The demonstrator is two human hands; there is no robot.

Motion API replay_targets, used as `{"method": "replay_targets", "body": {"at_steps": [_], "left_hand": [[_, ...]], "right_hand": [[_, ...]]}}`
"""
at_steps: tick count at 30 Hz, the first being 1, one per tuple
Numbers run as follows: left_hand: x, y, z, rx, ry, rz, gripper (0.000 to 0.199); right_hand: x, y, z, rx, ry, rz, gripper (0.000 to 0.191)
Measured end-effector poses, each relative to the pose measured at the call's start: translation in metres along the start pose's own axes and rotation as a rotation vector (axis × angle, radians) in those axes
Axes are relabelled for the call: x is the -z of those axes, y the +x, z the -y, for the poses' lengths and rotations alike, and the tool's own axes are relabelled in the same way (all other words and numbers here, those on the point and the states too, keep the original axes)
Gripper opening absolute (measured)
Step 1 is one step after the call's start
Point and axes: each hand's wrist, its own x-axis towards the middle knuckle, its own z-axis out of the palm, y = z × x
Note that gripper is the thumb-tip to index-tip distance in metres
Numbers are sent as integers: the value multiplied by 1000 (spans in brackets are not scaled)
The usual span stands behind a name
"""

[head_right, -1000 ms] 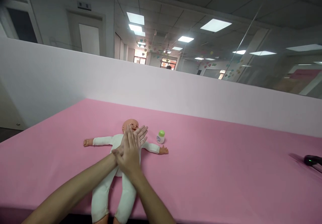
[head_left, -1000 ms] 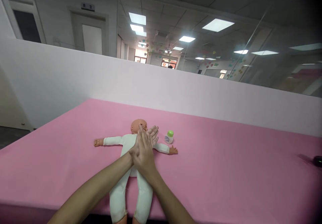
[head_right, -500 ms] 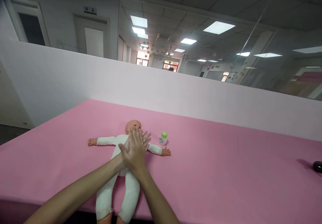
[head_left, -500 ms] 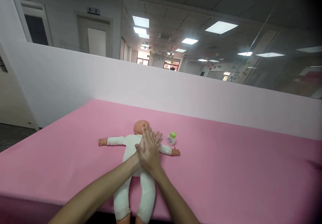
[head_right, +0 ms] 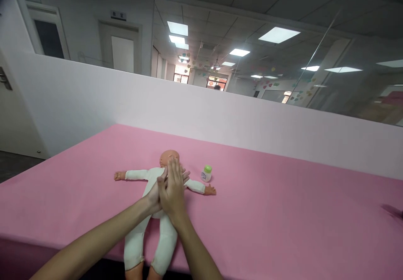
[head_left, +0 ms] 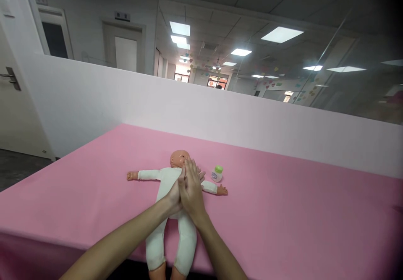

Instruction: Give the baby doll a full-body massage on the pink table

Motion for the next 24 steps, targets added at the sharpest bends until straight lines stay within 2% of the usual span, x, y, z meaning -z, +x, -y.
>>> {"method": "replay_targets", "body": {"at_steps": [1,3,6,8,12,15,17,24], "left_hand": [[7,-3,-9,55,45,44,66],[23,-11,-27,19,208,82,55],[49,-25,-40,-230,617,50,46],[66,-32,-38,-328,872,21,48],[94,-33,-24,-276,1247,77,65],[106,-26,-15,-225,1352,104,72],[111,-18,-11,-191,1374,89,75],[131,21,-5,-172,1450,-31,78]], "right_hand": [[6,4,-4,-36,31,-1,66],[15,4,-16,-96,97,12,64],[19,-12,-36,-93,122,160,59],[14,-24,-47,-36,53,298,59],[-2,-32,-60,-26,-89,483,76],[-10,-26,-65,-66,-107,585,84],[-15,-20,-69,-70,-115,610,84],[-28,-1,-93,-44,-143,541,68]]}}
